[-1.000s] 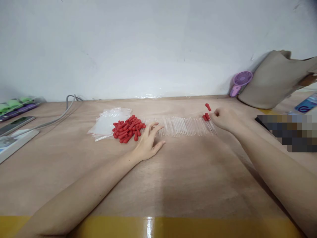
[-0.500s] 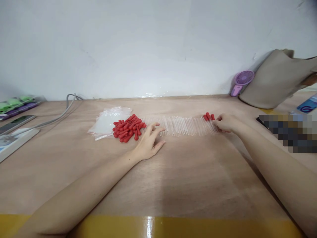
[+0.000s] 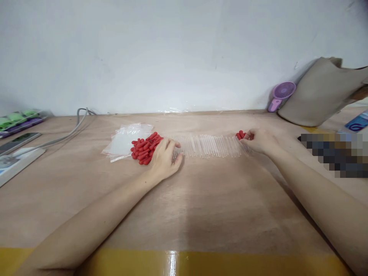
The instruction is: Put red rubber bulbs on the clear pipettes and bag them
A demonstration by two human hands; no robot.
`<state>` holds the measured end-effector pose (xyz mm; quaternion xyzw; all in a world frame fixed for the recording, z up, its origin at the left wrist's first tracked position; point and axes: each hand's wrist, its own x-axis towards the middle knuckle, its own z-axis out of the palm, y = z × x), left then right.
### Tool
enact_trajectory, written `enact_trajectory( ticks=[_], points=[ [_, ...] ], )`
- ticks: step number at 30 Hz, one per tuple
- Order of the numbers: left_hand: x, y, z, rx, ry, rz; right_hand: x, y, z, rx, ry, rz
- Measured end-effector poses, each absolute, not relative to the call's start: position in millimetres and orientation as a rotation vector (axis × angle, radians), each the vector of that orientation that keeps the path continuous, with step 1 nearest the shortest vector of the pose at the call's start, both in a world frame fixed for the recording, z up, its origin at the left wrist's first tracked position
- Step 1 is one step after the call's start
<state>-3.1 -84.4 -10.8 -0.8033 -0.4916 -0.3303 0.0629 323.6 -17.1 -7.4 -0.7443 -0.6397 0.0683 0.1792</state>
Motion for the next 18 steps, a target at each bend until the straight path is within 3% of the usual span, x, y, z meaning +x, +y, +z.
enact_trajectory(
  ticks=[9, 18],
  points=[
    [-50.3, -66.5, 35.6, -2.459, -1.828, -0.340, 309.1, -22.2, -9.4, -2.156, -1.942, 0.186],
    [-46.0, -67.8, 36.2, -2.571, -1.848, -0.120, 298.0, -24.4, -10.7, -2.285, -1.957, 0.096]
  ],
)
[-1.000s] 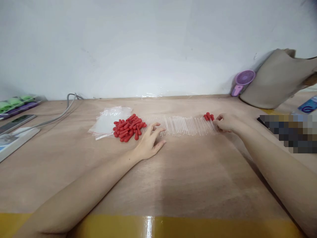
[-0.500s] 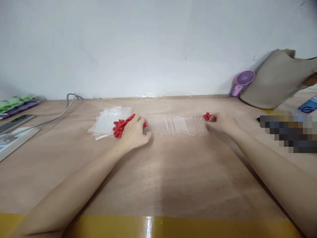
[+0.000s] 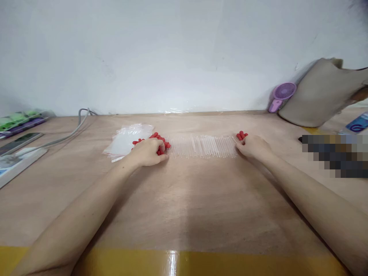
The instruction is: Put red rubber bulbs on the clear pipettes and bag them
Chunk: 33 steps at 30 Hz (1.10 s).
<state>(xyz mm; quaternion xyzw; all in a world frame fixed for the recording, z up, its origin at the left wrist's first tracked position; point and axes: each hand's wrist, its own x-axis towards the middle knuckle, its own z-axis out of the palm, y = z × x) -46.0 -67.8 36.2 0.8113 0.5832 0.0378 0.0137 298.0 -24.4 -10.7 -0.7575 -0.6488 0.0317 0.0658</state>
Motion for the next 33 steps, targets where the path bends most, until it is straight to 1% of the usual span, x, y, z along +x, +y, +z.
enact_trajectory(
  ticks=[3, 7, 10, 13, 19, 23, 25, 29, 33],
  points=[
    [-41.3, -68.3, 32.5, 2.544, 1.868, 0.265, 295.3, -26.4, -9.5, -2.289, -1.896, 0.025],
    [-42.0, -64.2, 20.8, 2.635, 1.966, 0.467, 282.0, -34.7, -5.7, -2.098, -1.852, -0.130],
    [-46.5, -59.1, 12.6, 2.655, 1.911, 0.478, 263.4, -43.9, -8.5, -1.866, -1.883, -0.136],
    [-50.4, -54.4, 8.5, 2.602, 1.858, 0.532, 246.0, -52.4, -19.9, -1.530, -1.983, -0.136],
    [-50.5, -51.6, 10.9, 2.551, 1.804, 0.770, 232.6, -60.1, -46.1, -1.009, -2.167, -0.053],
    [-46.4, -56.7, 16.9, 2.346, 1.807, 0.938, 231.8, -60.9, -50.3, -0.892, -2.146, -0.109],
    [-43.0, -59.3, 18.1, 2.212, 1.786, 1.100, 231.7, -61.7, -49.9, -0.865, -2.164, -0.100],
    [-28.1, -64.0, 11.7, 1.842, 1.562, 1.431, 230.0, -65.7, -47.0, -0.838, -2.163, -0.036],
    [-3.6, -73.4, -4.6, 1.480, 1.218, 1.359, 227.3, -70.6, -42.9, -0.849, -2.143, -0.021]
  ],
)
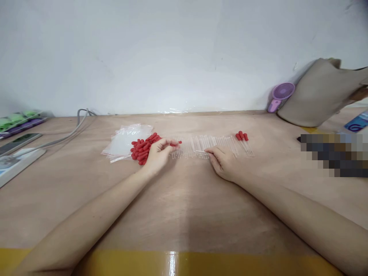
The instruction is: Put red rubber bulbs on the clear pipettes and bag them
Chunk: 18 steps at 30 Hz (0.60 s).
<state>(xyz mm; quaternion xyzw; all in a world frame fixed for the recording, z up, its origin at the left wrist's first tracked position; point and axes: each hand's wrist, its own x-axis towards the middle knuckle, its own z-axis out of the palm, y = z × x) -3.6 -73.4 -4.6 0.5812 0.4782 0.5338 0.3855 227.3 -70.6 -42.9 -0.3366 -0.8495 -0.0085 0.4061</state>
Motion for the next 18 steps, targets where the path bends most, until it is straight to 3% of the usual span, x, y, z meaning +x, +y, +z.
enact_trajectory(
  ticks=[7, 18],
  points=[
    [13.8, -84.6, -26.3, 1.468, 1.156, 1.164, 223.7, -74.3, -42.3, -0.863, -2.108, -0.055],
    [12.1, -82.9, -31.9, 1.655, 1.015, 1.173, 215.0, -87.4, -32.6, -0.861, -2.194, 0.071]
  ],
)
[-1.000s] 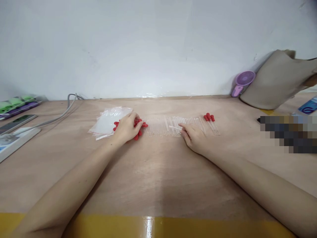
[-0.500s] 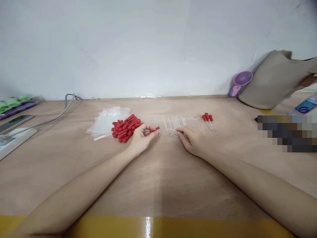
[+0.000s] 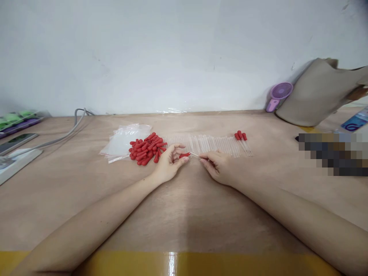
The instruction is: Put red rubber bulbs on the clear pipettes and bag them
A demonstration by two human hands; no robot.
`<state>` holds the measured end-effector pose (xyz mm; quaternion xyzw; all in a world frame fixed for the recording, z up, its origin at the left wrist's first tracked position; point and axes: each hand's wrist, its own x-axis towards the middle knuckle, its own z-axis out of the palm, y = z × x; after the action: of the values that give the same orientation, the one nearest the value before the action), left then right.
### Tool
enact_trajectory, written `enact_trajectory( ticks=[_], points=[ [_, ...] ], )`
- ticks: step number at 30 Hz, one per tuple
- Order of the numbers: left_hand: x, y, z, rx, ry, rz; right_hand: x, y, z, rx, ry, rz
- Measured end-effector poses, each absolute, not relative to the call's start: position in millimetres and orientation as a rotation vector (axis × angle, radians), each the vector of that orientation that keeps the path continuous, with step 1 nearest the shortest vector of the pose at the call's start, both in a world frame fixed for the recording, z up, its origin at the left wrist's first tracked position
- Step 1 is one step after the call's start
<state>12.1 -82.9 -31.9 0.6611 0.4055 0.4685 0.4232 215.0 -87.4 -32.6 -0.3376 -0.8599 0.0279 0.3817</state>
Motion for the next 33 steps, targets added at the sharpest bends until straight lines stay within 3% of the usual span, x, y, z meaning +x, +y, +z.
enact_trajectory(
  ticks=[21, 33],
  points=[
    [8.9, -90.8, -32.3, 1.925, 1.053, 1.000, 228.7, -78.7, -29.1, -0.762, -2.317, 0.459],
    [9.9, -96.2, -31.4, 2.182, 1.113, 0.918, 229.7, -79.2, -34.3, -0.778, -2.447, 0.077]
  ],
)
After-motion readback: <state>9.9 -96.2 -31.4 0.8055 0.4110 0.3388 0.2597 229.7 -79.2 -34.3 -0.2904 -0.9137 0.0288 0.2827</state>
